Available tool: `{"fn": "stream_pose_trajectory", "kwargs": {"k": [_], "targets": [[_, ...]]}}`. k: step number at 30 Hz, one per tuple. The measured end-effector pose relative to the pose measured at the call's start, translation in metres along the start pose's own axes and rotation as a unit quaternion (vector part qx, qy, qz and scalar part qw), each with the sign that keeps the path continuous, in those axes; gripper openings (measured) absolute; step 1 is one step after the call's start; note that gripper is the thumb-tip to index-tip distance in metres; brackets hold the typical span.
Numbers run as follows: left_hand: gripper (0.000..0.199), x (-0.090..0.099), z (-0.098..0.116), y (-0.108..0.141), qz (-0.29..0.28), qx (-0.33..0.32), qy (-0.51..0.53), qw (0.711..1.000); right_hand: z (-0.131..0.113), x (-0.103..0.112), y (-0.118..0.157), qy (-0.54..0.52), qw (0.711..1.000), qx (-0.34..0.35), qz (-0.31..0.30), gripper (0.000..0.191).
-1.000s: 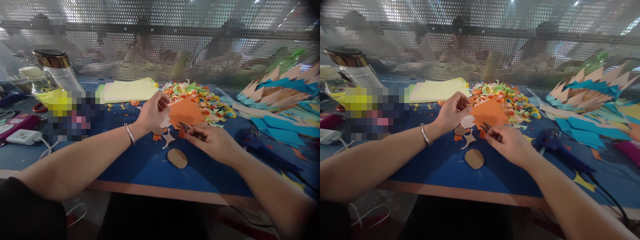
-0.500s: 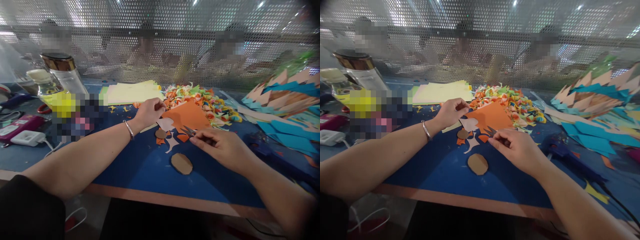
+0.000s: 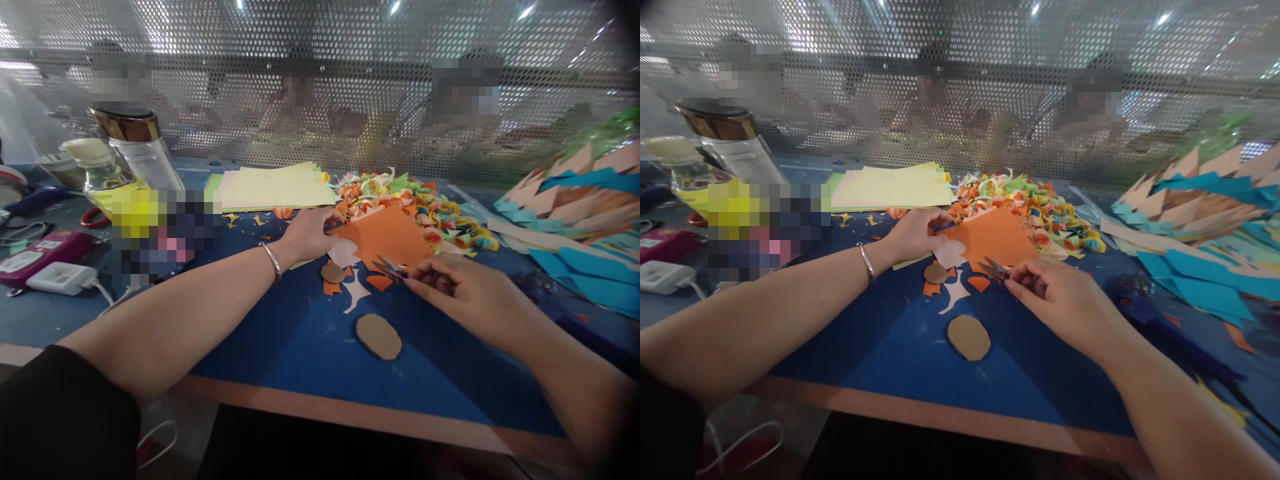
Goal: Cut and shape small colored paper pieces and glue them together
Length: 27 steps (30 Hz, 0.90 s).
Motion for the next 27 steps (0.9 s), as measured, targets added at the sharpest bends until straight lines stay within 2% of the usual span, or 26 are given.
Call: {"fn": "stream_pose_trajectory", "kwargs": {"k": [4, 8, 11, 14, 18, 21, 23, 24, 26, 27], "targets": [[0.058, -0.010, 0.000, -0.001, -0.031, -0.004, 0.011, 0.999, -0.003, -0.001, -0.001, 0.020, 1.000, 0.018, -0.012, 0.036], [0.051, -0.008, 0.003, -0.002, -0.024, -0.001, 0.001, 1.000, -0.004, -0.001, -0.001, -0.004, 0.999, -0.013, -0.031, 0.039], [0.036, 0.004, 0.004, -0.004, 0.033, 0.005, 0.017, 0.999, -0.004, 0.010, -0.003, -0.016, 0.999, -0.045, 0.003, 0.049], [0.024, 0.015, -0.007, -0.005, 0.097, 0.062, 0.084, 0.990, -0.002, 0.026, -0.005, -0.022, 0.995, -0.079, 0.058, 0.059], [0.017, 0.023, -0.022, -0.006, 0.170, 0.141, 0.246, 0.944, -0.002, 0.038, -0.011, -0.088, 0.986, -0.117, 0.085, 0.058], [0.016, 0.030, -0.030, -0.004, 0.222, 0.178, 0.302, 0.910, -0.002, 0.043, -0.018, -0.148, 0.973, -0.145, 0.100, 0.047], [0.016, 0.028, -0.036, -0.002, 0.210, 0.209, 0.304, 0.905, -0.001, 0.041, -0.025, -0.201, 0.959, -0.170, 0.100, 0.040], [0.016, 0.025, -0.037, -0.002, 0.192, 0.216, 0.290, 0.912, -0.001, 0.036, -0.029, -0.237, 0.949, -0.185, 0.090, 0.036], [0.020, 0.024, -0.036, -0.002, 0.143, 0.202, 0.224, 0.942, -0.003, 0.023, -0.037, -0.312, 0.924, -0.212, 0.060, 0.027], [0.025, 0.025, -0.031, -0.003, 0.120, 0.176, 0.174, 0.961, -0.005, 0.017, -0.040, -0.344, 0.911, -0.222, 0.052, 0.022]]}}
Point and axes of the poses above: each hand's wrist, its own y-axis away from the middle knuckle, its own x-axis out of the back of the hand, z = x × y, the point moved 10 cm from there along -y, towards the middle knuckle, and after that the axes turned 8 degrees about z, right-handed, at the moved point
